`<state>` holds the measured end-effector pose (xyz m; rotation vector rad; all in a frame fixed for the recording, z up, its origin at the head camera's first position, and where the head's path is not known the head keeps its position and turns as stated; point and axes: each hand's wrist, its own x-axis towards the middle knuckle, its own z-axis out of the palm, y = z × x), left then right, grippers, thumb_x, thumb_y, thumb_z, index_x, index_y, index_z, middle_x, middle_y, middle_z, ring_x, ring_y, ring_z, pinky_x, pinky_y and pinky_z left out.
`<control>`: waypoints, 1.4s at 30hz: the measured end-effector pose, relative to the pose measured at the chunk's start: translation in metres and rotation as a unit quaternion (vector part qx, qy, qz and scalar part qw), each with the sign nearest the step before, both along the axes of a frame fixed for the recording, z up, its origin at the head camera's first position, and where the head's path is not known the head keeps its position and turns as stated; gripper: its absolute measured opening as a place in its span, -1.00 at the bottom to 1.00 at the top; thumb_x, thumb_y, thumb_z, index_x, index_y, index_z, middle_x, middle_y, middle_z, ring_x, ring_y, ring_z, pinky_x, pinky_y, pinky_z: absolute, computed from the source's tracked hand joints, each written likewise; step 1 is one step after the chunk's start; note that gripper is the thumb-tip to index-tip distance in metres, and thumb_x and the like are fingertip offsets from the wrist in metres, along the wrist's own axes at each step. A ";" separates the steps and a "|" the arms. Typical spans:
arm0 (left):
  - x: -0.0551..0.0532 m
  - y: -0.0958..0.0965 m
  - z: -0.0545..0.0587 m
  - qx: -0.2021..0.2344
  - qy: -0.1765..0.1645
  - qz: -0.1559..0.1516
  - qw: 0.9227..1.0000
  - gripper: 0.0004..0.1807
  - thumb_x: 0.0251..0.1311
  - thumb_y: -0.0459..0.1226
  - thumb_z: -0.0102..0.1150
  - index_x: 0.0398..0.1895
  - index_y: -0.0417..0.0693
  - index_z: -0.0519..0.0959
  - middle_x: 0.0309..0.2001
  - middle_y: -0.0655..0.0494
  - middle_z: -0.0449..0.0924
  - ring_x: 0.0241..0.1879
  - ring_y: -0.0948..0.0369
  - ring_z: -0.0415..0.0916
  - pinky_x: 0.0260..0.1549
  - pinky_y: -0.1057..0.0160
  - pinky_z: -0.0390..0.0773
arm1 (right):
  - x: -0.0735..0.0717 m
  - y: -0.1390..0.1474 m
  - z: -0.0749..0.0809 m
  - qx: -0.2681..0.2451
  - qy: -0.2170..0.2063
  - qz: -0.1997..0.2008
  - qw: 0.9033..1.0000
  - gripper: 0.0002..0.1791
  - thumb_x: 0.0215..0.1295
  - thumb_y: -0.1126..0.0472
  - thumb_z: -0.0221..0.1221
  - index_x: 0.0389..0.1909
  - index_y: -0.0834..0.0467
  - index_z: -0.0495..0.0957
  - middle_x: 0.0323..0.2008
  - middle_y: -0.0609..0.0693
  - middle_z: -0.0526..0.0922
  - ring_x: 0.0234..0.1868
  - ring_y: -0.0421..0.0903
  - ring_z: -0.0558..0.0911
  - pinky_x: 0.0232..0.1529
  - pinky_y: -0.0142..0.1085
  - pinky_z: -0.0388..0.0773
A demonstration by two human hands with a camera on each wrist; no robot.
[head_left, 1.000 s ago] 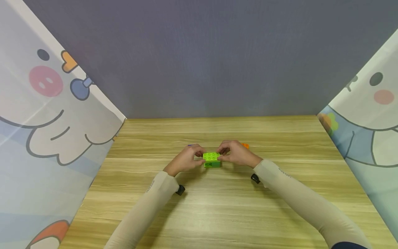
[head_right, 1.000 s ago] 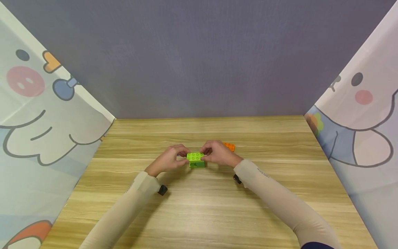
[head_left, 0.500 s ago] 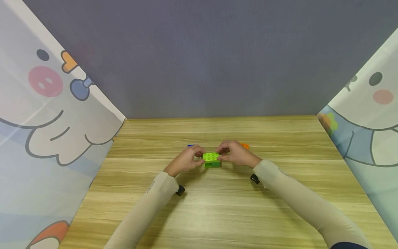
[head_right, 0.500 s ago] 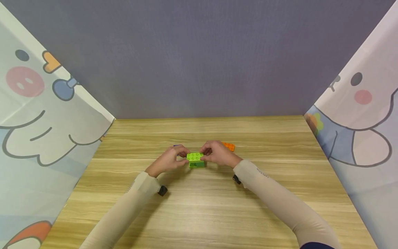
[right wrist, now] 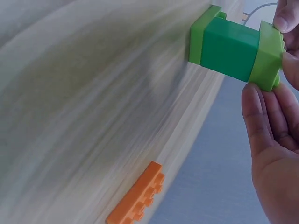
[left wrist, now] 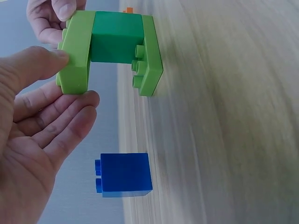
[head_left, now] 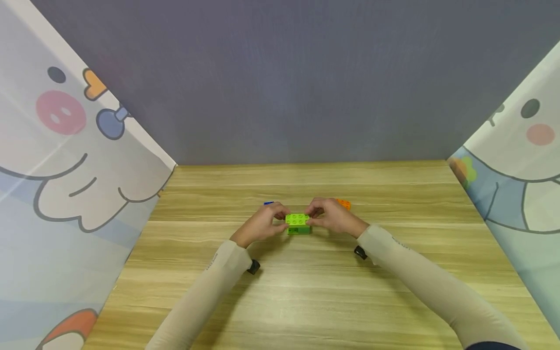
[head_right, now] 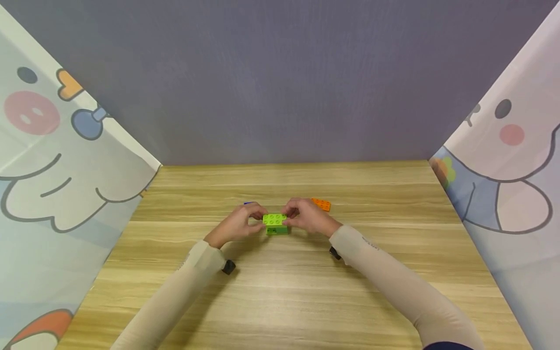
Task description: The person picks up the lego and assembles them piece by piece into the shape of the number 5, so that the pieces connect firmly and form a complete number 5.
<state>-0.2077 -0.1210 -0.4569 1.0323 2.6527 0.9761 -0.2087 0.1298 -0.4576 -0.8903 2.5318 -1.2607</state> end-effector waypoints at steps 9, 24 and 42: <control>-0.002 0.001 0.001 -0.005 -0.001 -0.006 1.000 -0.69 0.13 -0.30 0.32 -0.06 -0.13 0.56 -0.18 0.18 0.54 -0.21 0.28 0.52 -0.16 0.31 0.53 | 0.006 0.001 0.000 -0.005 0.004 -0.014 1.000 -0.79 0.11 0.20 0.36 -0.24 0.08 0.60 -0.27 -0.10 0.57 -0.28 -0.22 0.59 -0.22 -0.36 0.56; -0.002 -0.001 0.004 -0.005 0.006 -0.007 1.000 -0.69 0.09 -0.28 0.34 -0.09 -0.10 0.57 -0.19 0.19 0.55 -0.21 0.17 0.54 -0.17 0.20 0.55 | 0.007 -0.002 0.004 0.003 -0.003 -0.018 1.000 -0.77 0.11 0.20 0.36 -0.21 0.11 0.60 -0.28 -0.10 0.56 -0.26 -0.21 0.60 -0.20 -0.39 0.55; -0.010 -0.033 0.014 0.021 0.083 0.117 0.989 -0.72 0.18 -0.28 0.26 -0.05 -0.15 0.56 -0.14 0.04 0.56 -0.14 0.10 0.51 -0.15 0.06 0.52 | 0.007 0.000 0.001 0.013 -0.011 -0.020 1.000 -0.77 0.14 0.15 0.34 -0.18 0.05 0.60 -0.26 -0.16 0.55 -0.25 -0.24 0.57 -0.21 -0.37 0.54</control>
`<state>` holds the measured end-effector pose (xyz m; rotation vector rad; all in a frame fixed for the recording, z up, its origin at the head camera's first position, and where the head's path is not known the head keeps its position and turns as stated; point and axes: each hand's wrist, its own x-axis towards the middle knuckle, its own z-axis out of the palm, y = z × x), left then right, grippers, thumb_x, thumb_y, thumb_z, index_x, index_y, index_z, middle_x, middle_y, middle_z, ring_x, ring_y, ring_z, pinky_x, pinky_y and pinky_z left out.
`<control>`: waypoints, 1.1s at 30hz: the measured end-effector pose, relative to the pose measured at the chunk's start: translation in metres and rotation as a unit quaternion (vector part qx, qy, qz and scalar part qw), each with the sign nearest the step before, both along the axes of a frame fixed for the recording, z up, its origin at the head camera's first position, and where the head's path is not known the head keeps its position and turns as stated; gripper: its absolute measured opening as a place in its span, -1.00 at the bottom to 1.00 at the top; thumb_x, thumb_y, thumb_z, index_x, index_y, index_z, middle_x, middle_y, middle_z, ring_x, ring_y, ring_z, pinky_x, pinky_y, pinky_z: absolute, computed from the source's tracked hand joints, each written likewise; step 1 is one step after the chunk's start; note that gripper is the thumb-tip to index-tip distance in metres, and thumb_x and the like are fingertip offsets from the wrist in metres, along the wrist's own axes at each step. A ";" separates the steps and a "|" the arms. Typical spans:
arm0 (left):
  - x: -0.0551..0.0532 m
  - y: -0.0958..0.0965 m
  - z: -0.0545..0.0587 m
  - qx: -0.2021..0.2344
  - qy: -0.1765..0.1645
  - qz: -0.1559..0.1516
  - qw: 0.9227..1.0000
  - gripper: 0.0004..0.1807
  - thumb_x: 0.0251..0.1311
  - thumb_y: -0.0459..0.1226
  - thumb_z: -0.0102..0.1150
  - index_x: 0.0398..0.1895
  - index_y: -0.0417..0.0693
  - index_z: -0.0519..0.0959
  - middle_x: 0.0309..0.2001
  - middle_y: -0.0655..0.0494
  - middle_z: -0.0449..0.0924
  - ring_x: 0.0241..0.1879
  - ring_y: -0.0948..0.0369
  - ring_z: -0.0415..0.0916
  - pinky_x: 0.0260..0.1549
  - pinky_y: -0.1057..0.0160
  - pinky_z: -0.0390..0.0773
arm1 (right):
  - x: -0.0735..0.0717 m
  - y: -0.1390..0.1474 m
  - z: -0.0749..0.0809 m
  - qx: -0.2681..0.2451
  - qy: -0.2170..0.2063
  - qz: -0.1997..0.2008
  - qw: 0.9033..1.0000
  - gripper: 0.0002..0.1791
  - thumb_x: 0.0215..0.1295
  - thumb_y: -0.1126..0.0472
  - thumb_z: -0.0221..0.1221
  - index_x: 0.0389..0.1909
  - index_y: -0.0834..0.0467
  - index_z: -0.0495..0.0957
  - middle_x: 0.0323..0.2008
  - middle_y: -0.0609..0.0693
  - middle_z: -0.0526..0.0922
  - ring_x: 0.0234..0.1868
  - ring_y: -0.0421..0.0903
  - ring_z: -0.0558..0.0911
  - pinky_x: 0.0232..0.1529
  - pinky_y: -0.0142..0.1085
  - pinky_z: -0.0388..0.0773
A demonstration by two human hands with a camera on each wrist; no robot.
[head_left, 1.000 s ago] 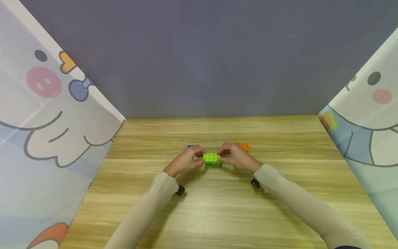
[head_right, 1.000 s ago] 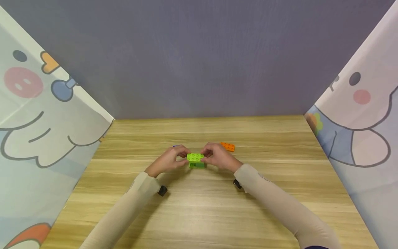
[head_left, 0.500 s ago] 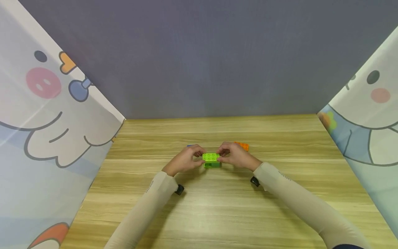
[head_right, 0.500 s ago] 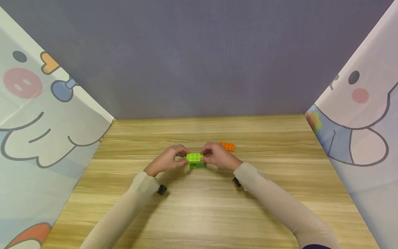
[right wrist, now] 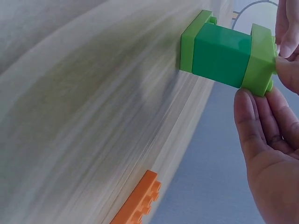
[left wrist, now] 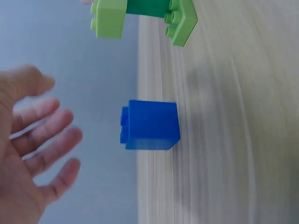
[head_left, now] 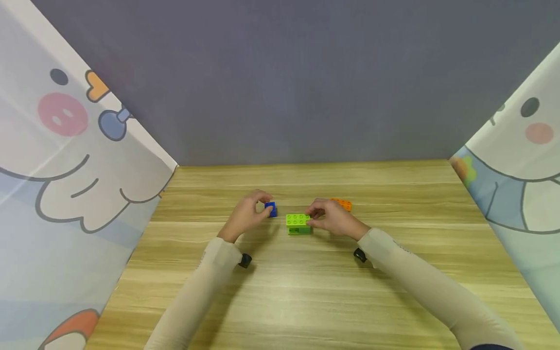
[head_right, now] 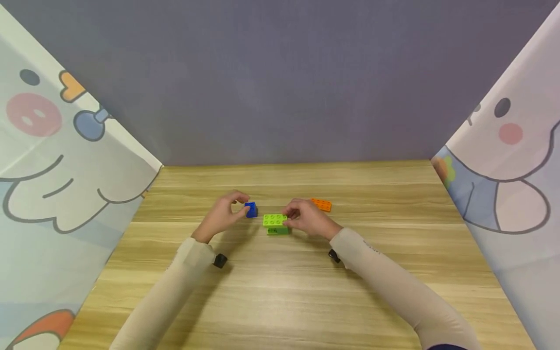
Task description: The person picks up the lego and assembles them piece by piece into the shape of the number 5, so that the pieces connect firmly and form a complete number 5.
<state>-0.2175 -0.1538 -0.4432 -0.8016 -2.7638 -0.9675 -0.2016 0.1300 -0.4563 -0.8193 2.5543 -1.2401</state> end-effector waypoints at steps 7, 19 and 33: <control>-0.007 -0.010 0.007 -0.027 -0.032 0.056 0.998 -0.60 0.15 -0.26 0.29 0.05 -0.17 0.51 -0.04 -0.02 0.50 -0.07 0.00 0.46 -0.13 0.09 0.50 | -0.001 0.000 0.004 0.000 0.005 0.003 1.000 -0.78 0.15 0.18 0.33 -0.17 0.06 0.60 -0.24 -0.11 0.56 -0.24 -0.23 0.57 -0.21 -0.37 0.54; -0.014 -0.010 -0.001 -0.056 -0.097 0.066 0.991 -0.52 0.15 -0.26 0.30 0.13 -0.25 0.47 0.02 -0.11 0.46 -0.01 -0.07 0.43 -0.07 0.05 0.48 | 0.000 -0.002 0.003 -0.001 -0.006 -0.003 1.000 -0.77 0.16 0.20 0.32 -0.15 0.09 0.60 -0.24 -0.13 0.55 -0.23 -0.22 0.57 -0.20 -0.37 0.54; -0.017 -0.004 -0.013 -0.078 -0.110 0.062 0.989 -0.59 0.13 -0.26 0.32 0.03 -0.25 0.53 -0.02 -0.04 0.49 -0.05 0.01 0.45 -0.12 0.12 0.50 | 0.002 -0.002 0.002 0.004 -0.008 -0.008 1.000 -0.78 0.16 0.20 0.32 -0.16 0.08 0.60 -0.25 -0.15 0.53 -0.23 -0.21 0.57 -0.20 -0.37 0.54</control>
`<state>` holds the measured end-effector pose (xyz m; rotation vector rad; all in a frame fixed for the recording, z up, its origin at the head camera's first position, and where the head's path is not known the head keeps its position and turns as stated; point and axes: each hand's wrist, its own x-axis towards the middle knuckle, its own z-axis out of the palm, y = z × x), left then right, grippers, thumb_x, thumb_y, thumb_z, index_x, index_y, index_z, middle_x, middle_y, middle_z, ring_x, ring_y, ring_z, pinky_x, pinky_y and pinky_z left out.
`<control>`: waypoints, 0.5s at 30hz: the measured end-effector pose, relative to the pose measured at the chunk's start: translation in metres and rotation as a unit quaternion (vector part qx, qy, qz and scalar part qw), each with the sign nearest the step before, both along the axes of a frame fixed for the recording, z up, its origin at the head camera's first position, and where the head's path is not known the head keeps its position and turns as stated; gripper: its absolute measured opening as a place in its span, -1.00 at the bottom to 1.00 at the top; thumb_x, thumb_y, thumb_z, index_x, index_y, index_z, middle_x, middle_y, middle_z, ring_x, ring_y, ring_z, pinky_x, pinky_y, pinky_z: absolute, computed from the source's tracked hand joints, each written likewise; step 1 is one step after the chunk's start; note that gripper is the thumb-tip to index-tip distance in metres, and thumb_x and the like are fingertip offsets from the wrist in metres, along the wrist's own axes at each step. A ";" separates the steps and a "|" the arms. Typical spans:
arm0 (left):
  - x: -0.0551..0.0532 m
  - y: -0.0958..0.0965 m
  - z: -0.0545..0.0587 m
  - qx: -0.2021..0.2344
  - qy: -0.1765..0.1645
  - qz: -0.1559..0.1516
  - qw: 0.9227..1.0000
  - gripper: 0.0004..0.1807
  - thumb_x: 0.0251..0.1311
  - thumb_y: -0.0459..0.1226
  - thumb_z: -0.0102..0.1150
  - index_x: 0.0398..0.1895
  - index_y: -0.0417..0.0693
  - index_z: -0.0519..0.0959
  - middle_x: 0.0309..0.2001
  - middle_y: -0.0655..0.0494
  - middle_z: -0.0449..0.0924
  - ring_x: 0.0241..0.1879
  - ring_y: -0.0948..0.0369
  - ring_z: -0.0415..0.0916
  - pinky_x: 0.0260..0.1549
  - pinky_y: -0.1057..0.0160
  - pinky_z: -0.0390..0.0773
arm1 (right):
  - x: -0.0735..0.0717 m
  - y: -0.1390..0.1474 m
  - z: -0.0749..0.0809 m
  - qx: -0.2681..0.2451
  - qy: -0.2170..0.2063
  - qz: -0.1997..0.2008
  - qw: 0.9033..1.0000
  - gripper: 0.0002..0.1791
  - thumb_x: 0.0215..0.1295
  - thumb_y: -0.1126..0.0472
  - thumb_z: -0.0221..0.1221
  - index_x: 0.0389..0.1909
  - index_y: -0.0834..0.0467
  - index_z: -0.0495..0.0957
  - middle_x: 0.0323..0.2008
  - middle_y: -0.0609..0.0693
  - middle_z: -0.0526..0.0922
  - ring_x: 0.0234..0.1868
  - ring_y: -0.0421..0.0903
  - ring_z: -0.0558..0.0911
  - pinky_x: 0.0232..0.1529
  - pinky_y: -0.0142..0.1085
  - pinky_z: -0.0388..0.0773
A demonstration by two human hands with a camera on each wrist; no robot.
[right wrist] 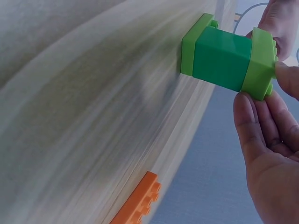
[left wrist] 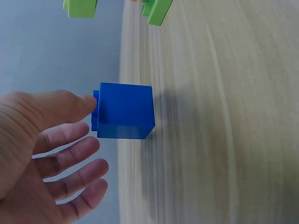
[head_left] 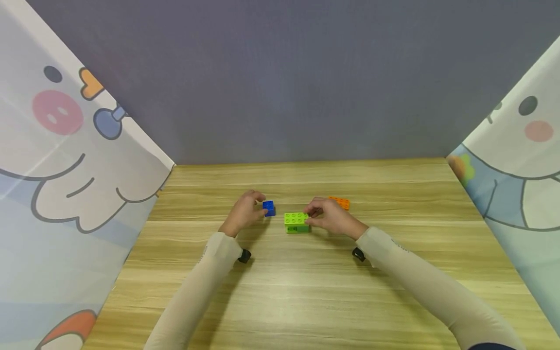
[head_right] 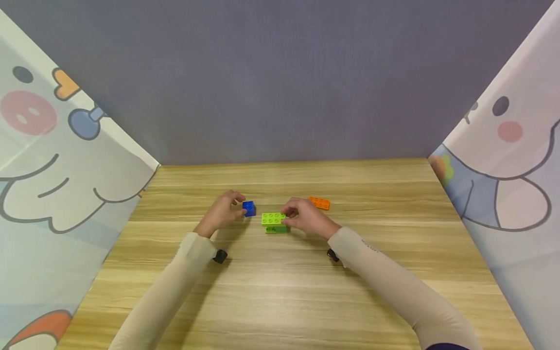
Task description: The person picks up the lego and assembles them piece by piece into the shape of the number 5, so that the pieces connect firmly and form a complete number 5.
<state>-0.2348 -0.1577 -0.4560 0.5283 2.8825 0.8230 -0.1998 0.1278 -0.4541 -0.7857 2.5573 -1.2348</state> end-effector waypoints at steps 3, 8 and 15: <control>0.000 0.002 0.000 -0.006 -0.002 0.000 1.000 -0.62 0.13 -0.27 0.32 0.00 -0.23 0.55 -0.03 -0.03 0.49 -0.05 0.02 0.45 -0.12 0.13 0.50 | 0.001 0.000 -0.001 -0.002 -0.002 -0.003 1.000 -0.78 0.16 0.20 0.32 -0.16 0.08 0.60 -0.25 -0.14 0.53 -0.23 -0.21 0.57 -0.20 -0.37 0.54; 0.001 0.005 -0.001 -0.025 -0.002 0.005 1.000 -0.64 0.15 -0.27 0.30 0.00 -0.20 0.55 -0.03 -0.01 0.48 -0.06 0.07 0.46 -0.12 0.15 0.51 | 0.001 0.001 -0.001 -0.003 -0.002 -0.004 1.000 -0.78 0.17 0.20 0.32 -0.16 0.08 0.60 -0.24 -0.12 0.53 -0.22 -0.20 0.57 -0.20 -0.37 0.54; 0.001 0.009 -0.003 -0.029 -0.001 0.004 1.000 -0.65 0.14 -0.26 0.31 -0.03 -0.22 0.57 -0.06 -0.03 0.45 -0.14 0.10 0.49 -0.20 0.19 0.54 | 0.000 0.001 -0.001 -0.003 -0.008 -0.007 1.000 -0.77 0.16 0.19 0.32 -0.16 0.08 0.60 -0.24 -0.14 0.53 -0.22 -0.21 0.57 -0.19 -0.37 0.54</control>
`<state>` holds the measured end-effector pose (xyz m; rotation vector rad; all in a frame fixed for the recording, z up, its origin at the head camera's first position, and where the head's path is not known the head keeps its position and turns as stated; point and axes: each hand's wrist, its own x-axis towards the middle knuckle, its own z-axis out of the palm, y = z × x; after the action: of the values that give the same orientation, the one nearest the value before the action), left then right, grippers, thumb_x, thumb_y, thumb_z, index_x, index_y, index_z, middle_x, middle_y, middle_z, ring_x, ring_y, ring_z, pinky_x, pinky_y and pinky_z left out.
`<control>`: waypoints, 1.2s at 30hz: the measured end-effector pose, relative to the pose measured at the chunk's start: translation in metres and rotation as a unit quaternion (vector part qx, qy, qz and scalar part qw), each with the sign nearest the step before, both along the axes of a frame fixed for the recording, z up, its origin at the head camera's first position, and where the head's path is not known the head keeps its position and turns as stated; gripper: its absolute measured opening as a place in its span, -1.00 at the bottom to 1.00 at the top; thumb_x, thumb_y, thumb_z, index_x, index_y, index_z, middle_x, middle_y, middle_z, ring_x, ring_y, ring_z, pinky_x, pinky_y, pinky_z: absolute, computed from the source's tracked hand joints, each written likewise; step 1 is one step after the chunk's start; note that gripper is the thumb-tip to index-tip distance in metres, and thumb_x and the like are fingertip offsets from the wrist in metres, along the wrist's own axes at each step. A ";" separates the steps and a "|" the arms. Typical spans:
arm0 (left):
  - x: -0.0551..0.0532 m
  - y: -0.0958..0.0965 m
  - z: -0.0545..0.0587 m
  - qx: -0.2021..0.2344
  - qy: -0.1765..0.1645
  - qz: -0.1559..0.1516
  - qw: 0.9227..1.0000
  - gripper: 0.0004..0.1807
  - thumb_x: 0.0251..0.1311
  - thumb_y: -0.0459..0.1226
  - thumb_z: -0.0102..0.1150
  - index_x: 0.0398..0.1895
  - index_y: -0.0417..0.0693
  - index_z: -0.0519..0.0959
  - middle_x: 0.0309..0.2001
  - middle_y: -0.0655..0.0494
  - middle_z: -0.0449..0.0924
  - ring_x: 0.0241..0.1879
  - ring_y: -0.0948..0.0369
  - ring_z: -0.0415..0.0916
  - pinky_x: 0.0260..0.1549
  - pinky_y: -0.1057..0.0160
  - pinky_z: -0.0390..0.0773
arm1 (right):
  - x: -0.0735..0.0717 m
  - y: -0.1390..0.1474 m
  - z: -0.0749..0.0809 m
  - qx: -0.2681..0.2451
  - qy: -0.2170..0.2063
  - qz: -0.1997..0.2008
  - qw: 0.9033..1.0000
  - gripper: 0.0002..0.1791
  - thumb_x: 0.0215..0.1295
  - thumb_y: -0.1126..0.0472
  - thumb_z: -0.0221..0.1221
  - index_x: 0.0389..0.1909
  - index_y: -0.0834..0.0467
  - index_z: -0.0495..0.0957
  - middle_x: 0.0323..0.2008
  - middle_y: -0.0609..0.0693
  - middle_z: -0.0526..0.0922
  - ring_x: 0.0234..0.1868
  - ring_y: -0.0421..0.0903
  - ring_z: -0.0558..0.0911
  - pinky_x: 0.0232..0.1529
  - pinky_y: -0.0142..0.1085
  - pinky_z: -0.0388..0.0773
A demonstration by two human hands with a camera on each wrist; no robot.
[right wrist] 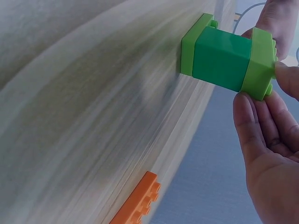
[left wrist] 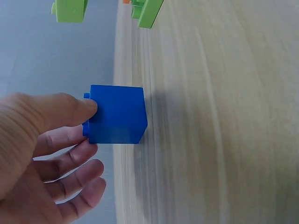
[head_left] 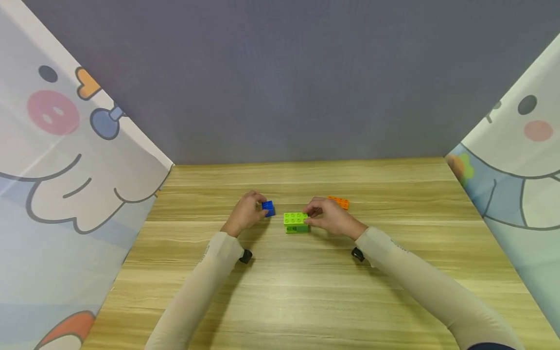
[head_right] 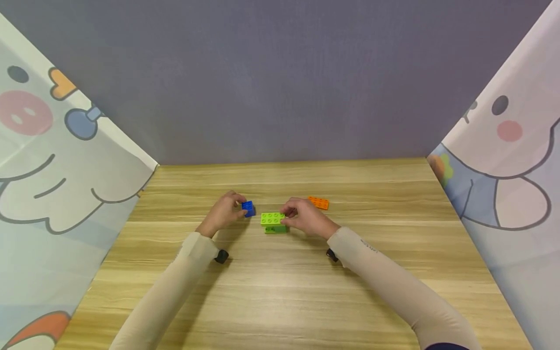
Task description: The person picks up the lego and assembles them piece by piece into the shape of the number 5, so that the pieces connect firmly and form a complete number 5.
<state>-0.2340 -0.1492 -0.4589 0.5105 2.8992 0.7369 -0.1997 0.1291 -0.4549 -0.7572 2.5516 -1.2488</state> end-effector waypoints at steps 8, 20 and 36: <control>-0.001 0.001 0.000 0.006 0.006 -0.003 1.000 -0.67 0.12 -0.25 0.32 -0.08 -0.25 0.58 -0.06 -0.07 0.50 -0.16 0.10 0.48 -0.23 0.21 0.54 | 0.000 0.001 0.000 0.005 0.005 0.002 1.000 -0.77 0.17 0.18 0.32 -0.16 0.07 0.59 -0.23 -0.14 0.53 -0.22 -0.23 0.56 -0.19 -0.38 0.54; 0.006 0.002 0.015 0.052 0.052 -0.037 0.997 -0.68 0.13 -0.19 0.31 -0.08 -0.12 0.58 -0.16 0.06 0.53 -0.19 0.00 0.51 -0.34 0.20 0.51 | -0.001 0.001 0.000 0.007 0.000 0.004 1.000 -0.77 0.17 0.18 0.32 -0.15 0.07 0.59 -0.24 -0.14 0.52 -0.22 -0.22 0.56 -0.19 -0.37 0.54; 0.017 0.012 0.034 0.097 0.083 -0.085 0.988 -0.71 0.13 -0.16 0.30 -0.12 -0.08 0.61 -0.21 0.16 0.52 -0.24 0.02 0.49 -0.32 0.21 0.49 | -0.001 0.000 -0.002 -0.005 -0.003 -0.002 1.000 -0.79 0.17 0.17 0.32 -0.17 0.07 0.60 -0.24 -0.13 0.53 -0.23 -0.20 0.57 -0.19 -0.37 0.54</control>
<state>-0.2174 -0.1376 -0.4245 0.8687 2.8968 0.9992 -0.2006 0.1289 -0.4572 -0.7497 2.5462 -1.2633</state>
